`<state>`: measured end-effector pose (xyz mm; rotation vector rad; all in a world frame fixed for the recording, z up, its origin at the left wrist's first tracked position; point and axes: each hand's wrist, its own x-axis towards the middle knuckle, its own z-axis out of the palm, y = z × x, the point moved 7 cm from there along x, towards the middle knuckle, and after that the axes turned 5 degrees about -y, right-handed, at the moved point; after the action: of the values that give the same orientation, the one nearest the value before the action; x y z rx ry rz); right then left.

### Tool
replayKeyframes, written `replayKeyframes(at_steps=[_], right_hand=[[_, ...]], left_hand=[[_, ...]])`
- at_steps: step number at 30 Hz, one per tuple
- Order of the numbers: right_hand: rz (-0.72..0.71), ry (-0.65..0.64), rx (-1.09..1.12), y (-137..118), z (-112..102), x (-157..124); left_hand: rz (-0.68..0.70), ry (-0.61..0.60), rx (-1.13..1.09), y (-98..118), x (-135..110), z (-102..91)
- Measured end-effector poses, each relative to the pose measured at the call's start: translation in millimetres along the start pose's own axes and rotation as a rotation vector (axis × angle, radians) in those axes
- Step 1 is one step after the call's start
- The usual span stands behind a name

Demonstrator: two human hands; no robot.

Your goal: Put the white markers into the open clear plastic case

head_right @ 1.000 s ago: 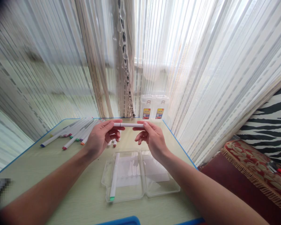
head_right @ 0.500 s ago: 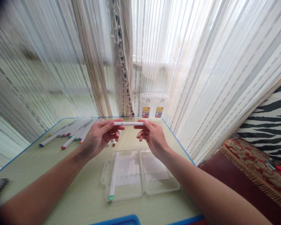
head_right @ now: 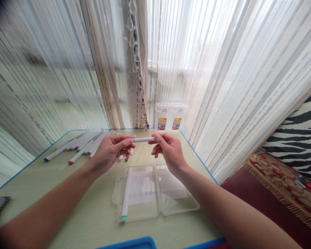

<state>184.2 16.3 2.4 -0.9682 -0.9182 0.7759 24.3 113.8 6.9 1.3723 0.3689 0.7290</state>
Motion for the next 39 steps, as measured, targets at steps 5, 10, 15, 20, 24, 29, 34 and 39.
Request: replayKeyframes(at_steps=[5,10,15,20,24,29,34,39], right_hand=[[-0.043,-0.041,-0.075,-1.4,5.0,-0.9],[-0.018,-0.07,-0.146,1.9,8.5,-3.0],[0.042,-0.09,-0.191,3.9,10.0,-5.9],[0.037,-0.095,-0.168,4.7,10.0,-4.2],[0.031,-0.084,-0.088,4.1,8.1,-2.4],[0.07,-0.098,0.044,2.3,10.8,-4.7],[0.075,-0.069,0.101,1.2,10.2,-4.0],[0.109,-0.026,0.119,4.4,5.9,0.4]], left_hand=[[0.023,-0.002,0.128,-1.9,1.1,-0.1],[0.038,-0.007,0.267,-1.1,-1.6,8.4],[0.073,-0.02,0.351,0.7,-3.4,17.7],[0.09,-0.003,0.355,0.2,-1.5,14.5],[0.08,0.016,0.275,-2.2,1.1,6.1],[0.062,0.05,0.113,-6.2,4.6,-4.5],[0.059,0.07,-0.031,-3.6,4.4,-4.4],[0.094,0.068,-0.092,3.6,2.4,-1.1]])
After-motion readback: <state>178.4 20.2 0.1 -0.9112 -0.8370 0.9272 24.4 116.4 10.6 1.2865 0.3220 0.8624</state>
